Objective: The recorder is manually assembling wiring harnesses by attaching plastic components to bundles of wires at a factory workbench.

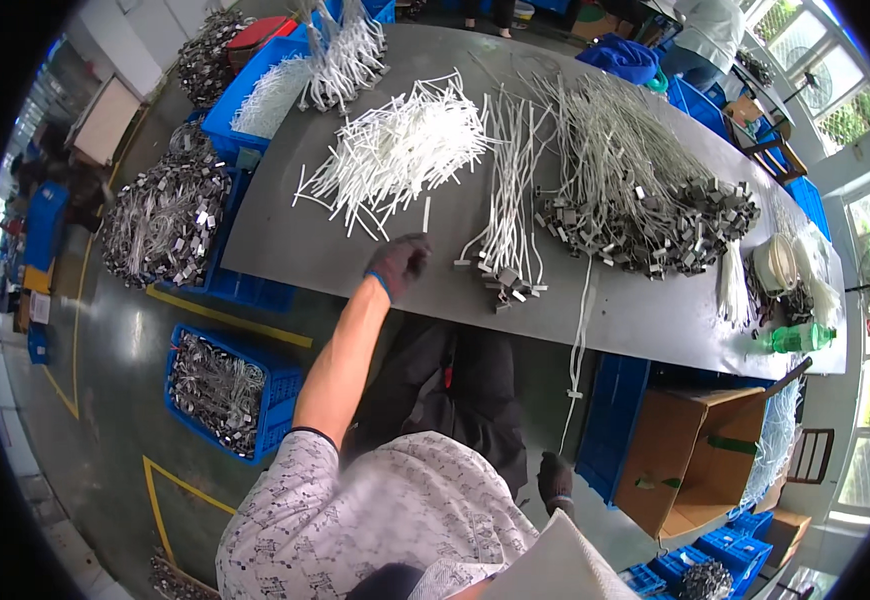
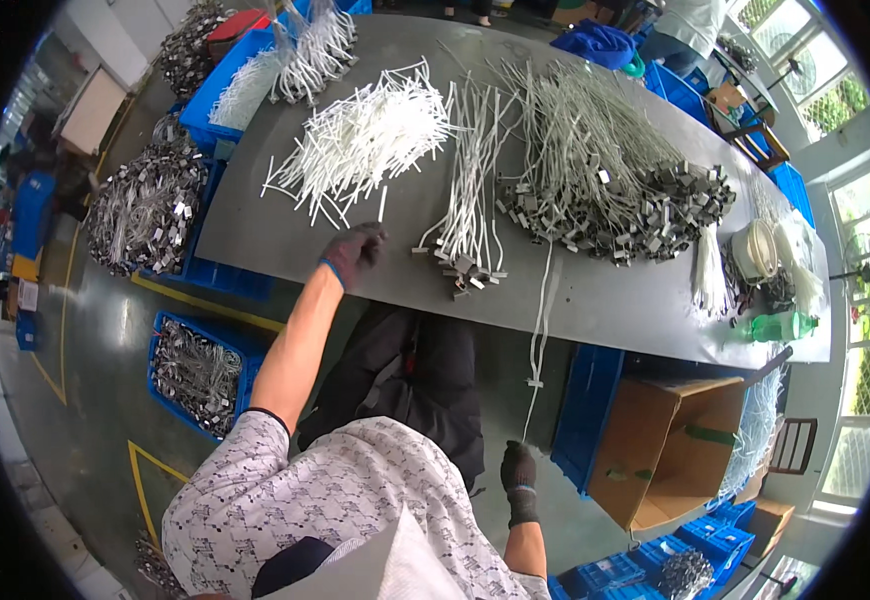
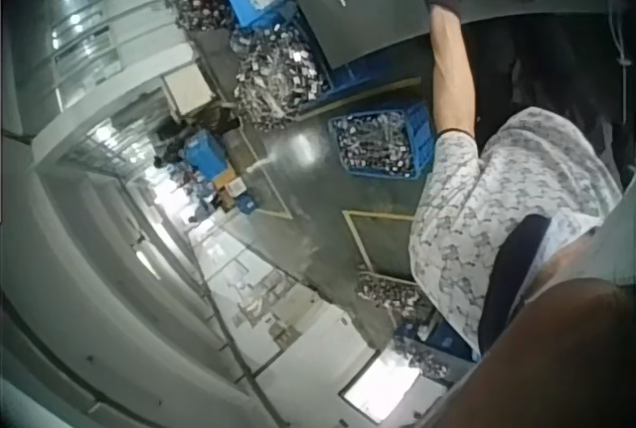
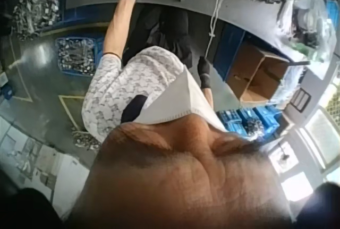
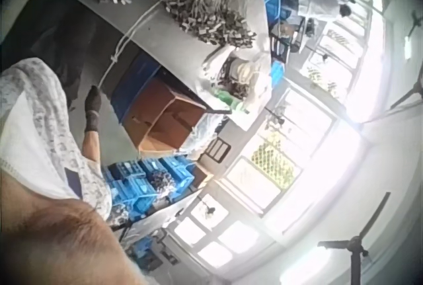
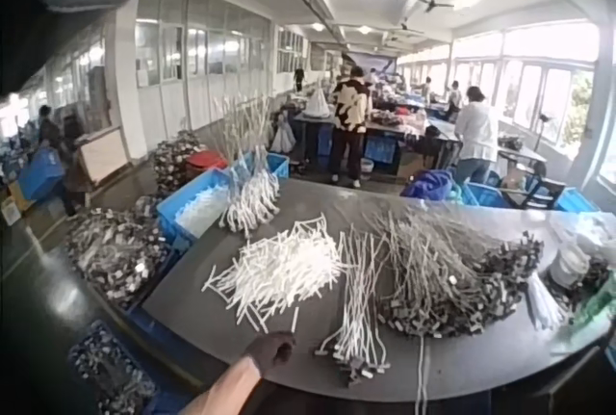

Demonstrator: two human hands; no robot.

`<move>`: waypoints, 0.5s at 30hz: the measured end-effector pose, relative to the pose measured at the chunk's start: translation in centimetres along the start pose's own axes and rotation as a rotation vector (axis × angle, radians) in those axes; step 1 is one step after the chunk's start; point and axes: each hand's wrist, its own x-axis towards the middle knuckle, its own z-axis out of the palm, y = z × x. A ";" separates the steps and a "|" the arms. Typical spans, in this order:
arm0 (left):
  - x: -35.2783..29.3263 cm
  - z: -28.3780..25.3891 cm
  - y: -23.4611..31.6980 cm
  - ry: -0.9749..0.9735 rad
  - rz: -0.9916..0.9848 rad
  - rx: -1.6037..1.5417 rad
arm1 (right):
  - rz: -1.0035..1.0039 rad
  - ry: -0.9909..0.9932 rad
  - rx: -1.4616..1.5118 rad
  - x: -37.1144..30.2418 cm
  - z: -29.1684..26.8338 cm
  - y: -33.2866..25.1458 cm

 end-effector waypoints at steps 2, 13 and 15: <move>-2.9 3.9 -2.0 -0.069 -0.128 0.001 | 0.031 0.134 0.069 1.7 -3.1 -2.7; -10.1 15.2 -21.6 -0.402 -0.399 0.396 | 0.320 0.112 0.583 -4.0 -1.5 -5.0; -9.1 16.0 -21.2 -0.372 -0.344 0.378 | 0.218 0.209 0.372 -7.3 -0.4 -4.7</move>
